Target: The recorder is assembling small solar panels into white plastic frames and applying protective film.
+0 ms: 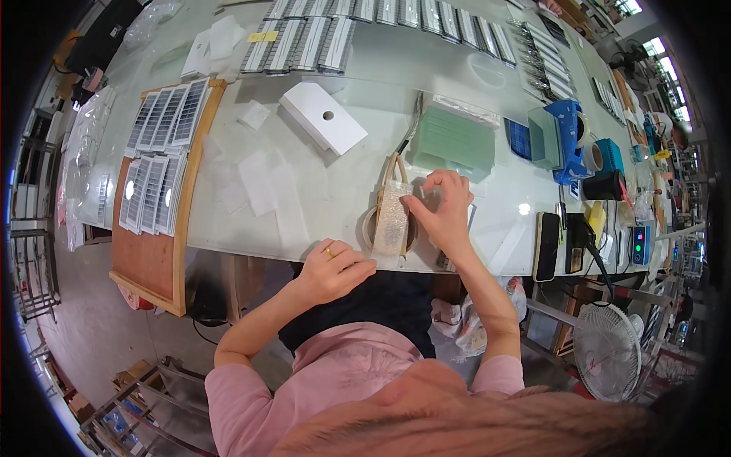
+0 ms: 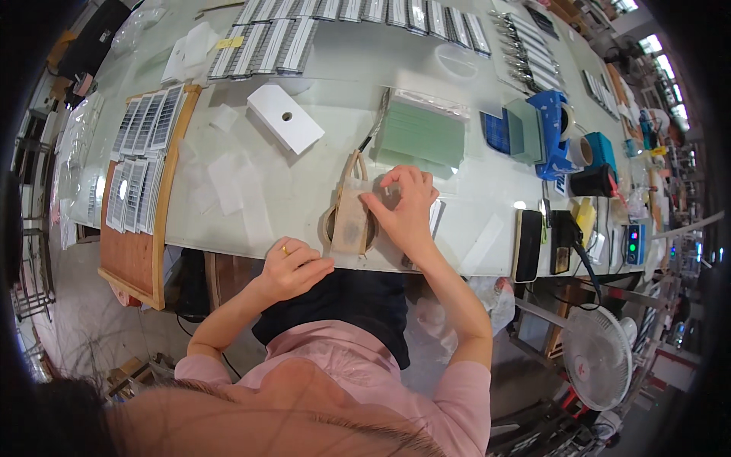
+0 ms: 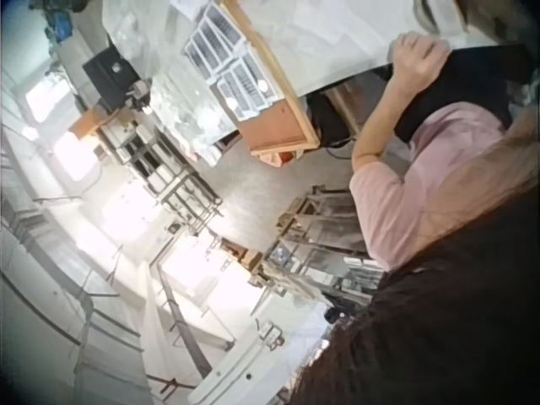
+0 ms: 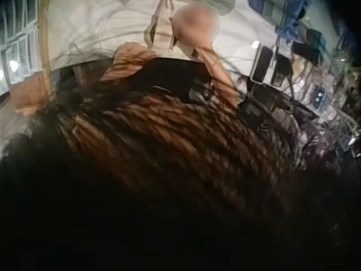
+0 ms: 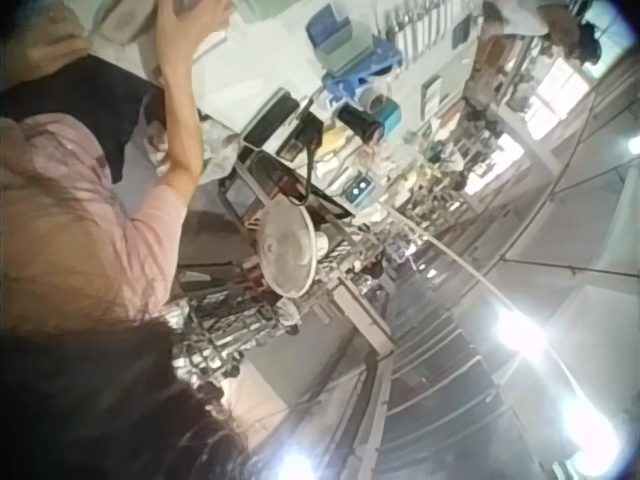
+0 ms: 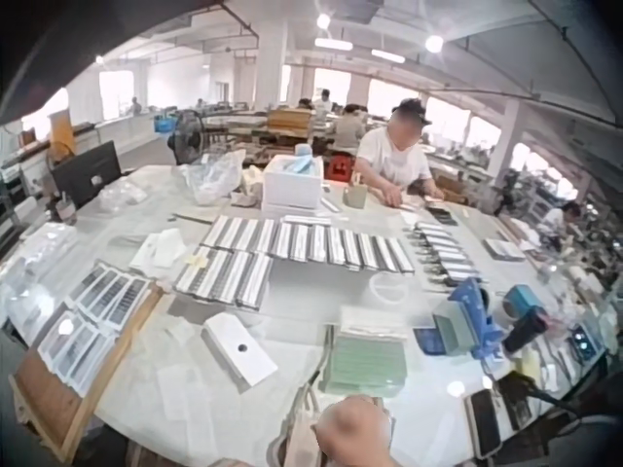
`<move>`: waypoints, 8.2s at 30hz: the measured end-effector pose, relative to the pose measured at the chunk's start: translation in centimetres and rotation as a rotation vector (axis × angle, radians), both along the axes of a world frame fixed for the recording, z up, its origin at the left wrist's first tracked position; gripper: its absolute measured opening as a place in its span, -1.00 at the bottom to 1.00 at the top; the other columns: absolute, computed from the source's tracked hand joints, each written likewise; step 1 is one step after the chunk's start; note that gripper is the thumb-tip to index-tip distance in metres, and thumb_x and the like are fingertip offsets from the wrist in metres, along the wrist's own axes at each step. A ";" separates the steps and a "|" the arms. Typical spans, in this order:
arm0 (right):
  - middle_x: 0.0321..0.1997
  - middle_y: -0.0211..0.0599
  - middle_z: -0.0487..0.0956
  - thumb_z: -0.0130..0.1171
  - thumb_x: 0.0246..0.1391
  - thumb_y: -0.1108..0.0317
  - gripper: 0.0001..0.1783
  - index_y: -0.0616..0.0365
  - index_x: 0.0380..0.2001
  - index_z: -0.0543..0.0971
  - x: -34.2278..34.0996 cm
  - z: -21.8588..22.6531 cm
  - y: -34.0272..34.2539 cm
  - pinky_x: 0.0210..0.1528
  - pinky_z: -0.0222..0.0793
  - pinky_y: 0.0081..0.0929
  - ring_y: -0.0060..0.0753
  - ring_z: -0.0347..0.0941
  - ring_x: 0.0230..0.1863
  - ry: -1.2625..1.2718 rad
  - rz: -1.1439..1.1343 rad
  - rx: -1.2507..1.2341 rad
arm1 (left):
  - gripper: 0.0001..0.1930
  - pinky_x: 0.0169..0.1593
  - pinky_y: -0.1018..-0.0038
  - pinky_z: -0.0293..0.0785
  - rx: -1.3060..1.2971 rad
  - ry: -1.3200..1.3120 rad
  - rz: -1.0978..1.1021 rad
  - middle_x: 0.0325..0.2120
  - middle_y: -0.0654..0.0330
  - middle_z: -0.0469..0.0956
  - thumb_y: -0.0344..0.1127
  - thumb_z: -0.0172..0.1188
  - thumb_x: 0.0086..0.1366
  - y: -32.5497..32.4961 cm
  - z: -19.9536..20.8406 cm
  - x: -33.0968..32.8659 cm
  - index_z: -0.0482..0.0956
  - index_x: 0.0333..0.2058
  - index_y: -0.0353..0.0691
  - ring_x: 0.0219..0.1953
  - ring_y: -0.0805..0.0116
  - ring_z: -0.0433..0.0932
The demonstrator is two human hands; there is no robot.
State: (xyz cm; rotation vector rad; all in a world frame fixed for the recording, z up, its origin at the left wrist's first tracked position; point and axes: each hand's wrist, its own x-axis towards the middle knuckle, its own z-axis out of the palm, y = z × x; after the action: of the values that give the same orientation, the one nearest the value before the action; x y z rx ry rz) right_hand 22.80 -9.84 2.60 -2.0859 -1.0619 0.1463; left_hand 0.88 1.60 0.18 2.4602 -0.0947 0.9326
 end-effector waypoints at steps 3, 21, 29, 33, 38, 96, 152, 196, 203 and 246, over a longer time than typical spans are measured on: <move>-0.13 -0.44 0.52 0.40 -0.11 0.25 -0.77 -0.03 -0.40 0.55 1.4 -0.1 -2.1 0.05 0.03 -0.23 -0.26 0.34 -0.04 -0.094 -0.044 0.073 | -0.78 -0.30 0.44 0.39 0.029 -0.004 -0.013 -0.43 0.35 0.48 -0.37 0.40 -0.03 0.1 -0.3 0.2 0.62 -0.34 -0.12 -0.40 0.38 0.47; 0.19 -0.35 0.42 0.46 -0.18 0.04 -0.40 -0.05 -0.02 0.59 4.8 -1.4 -10.1 0.21 -0.02 -0.09 -0.06 0.17 0.19 -0.361 -0.025 -0.210 | -0.76 -0.22 0.40 0.35 0.178 0.015 0.103 -0.31 0.34 0.52 -0.28 0.42 0.01 -1.7 -0.4 -0.4 0.62 -0.30 -0.06 -0.30 0.38 0.45; -0.36 -0.53 0.47 0.33 -0.02 0.42 -0.68 0.14 -0.14 0.57 6.1 0.7 -9.2 0.00 0.14 -0.46 -0.55 0.33 -0.28 0.151 0.014 -0.072 | -0.80 -0.17 0.46 0.34 0.286 0.038 0.062 -0.06 0.40 0.58 -0.24 0.38 0.04 -2.9 -0.4 -1.4 0.62 -0.32 -0.02 -0.16 0.45 0.40; -0.38 -0.50 0.46 0.33 -0.02 0.44 -0.68 0.17 -0.14 0.58 7.0 -1.4 -9.5 -0.16 0.23 -0.56 -0.58 0.32 -0.31 0.295 -0.032 -0.073 | -0.80 -0.16 0.47 0.33 0.285 0.044 0.072 -0.03 0.41 0.58 -0.24 0.38 0.04 -2.8 -0.6 -1.4 0.62 -0.33 -0.02 -0.13 0.46 0.39; -0.30 -0.47 0.52 0.36 -0.05 0.37 -0.64 0.13 -0.12 0.59 6.2 -1.7 -9.3 -0.03 0.17 -0.48 -0.54 0.35 -0.28 0.162 -0.069 -0.098 | -0.84 -0.17 0.48 0.32 0.302 0.076 0.066 0.02 0.40 0.57 -0.25 0.35 0.05 -2.6 -0.9 -1.6 0.62 -0.35 -0.04 -0.13 0.45 0.38; -0.52 -0.64 0.50 0.28 0.10 0.41 -0.71 0.16 -0.11 0.50 0.0 0.5 1.2 -0.48 0.04 -0.74 -0.86 0.14 -0.54 0.592 0.142 -0.026 | -0.86 -0.25 0.51 0.31 0.321 0.086 0.037 0.07 0.32 0.57 -0.23 0.32 0.14 -2.5 -2.0 -2.0 0.62 -0.37 -0.10 -0.20 0.46 0.41; -0.19 -0.38 0.46 0.37 -0.02 0.23 -0.85 0.01 -0.40 0.66 0.7 1.0 1.1 -0.03 0.02 -0.35 -0.36 0.38 -0.18 -0.059 0.248 -0.022 | -0.70 -0.13 0.42 0.53 -0.840 0.523 0.360 -0.26 0.12 0.66 -0.19 0.39 0.09 13.2 6.8 8.3 0.69 -0.28 -0.29 -0.25 0.24 0.63; -0.04 -0.36 0.44 0.43 -0.27 -0.13 -0.50 -0.09 -0.36 0.52 -2.9 1.3 -3.9 -0.01 0.13 -0.14 -0.15 0.30 0.01 -0.282 0.489 0.092 | -0.74 0.14 0.12 0.41 0.060 0.221 -0.194 -0.03 0.12 0.55 -0.42 0.29 0.02 1.5 1.5 2.2 0.52 -0.26 -0.22 0.06 0.11 0.53; -0.07 -0.63 0.50 0.39 -0.28 0.23 -0.73 -0.27 -0.38 0.60 -2.8 4.3 -2.6 -0.08 -0.03 -0.24 -0.48 0.35 -0.13 -0.903 0.124 0.402 | -0.46 0.13 0.26 0.42 -0.312 0.231 -0.271 -0.22 0.07 0.54 -0.31 0.37 -0.07 3.7 8.0 5.6 0.44 -0.05 -0.23 -0.12 0.10 0.54; 0.03 -0.16 0.34 0.45 -0.23 0.17 -0.47 0.05 -0.20 0.41 -3.4 0.4 -1.9 0.07 0.02 -0.10 -0.06 0.25 0.06 -0.180 0.068 -0.081 | -0.57 -0.32 0.57 0.45 -1.275 0.914 -0.147 -0.33 0.21 0.51 -0.33 0.41 0.15 5.3 1.3 3.3 0.40 -0.10 -0.30 -0.33 0.53 0.51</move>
State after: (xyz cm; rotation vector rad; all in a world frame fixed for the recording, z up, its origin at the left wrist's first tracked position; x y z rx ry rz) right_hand 19.37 -11.75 2.99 -2.1682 -1.2532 0.0359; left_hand 4.21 6.88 1.45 1.3901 0.4747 -0.2786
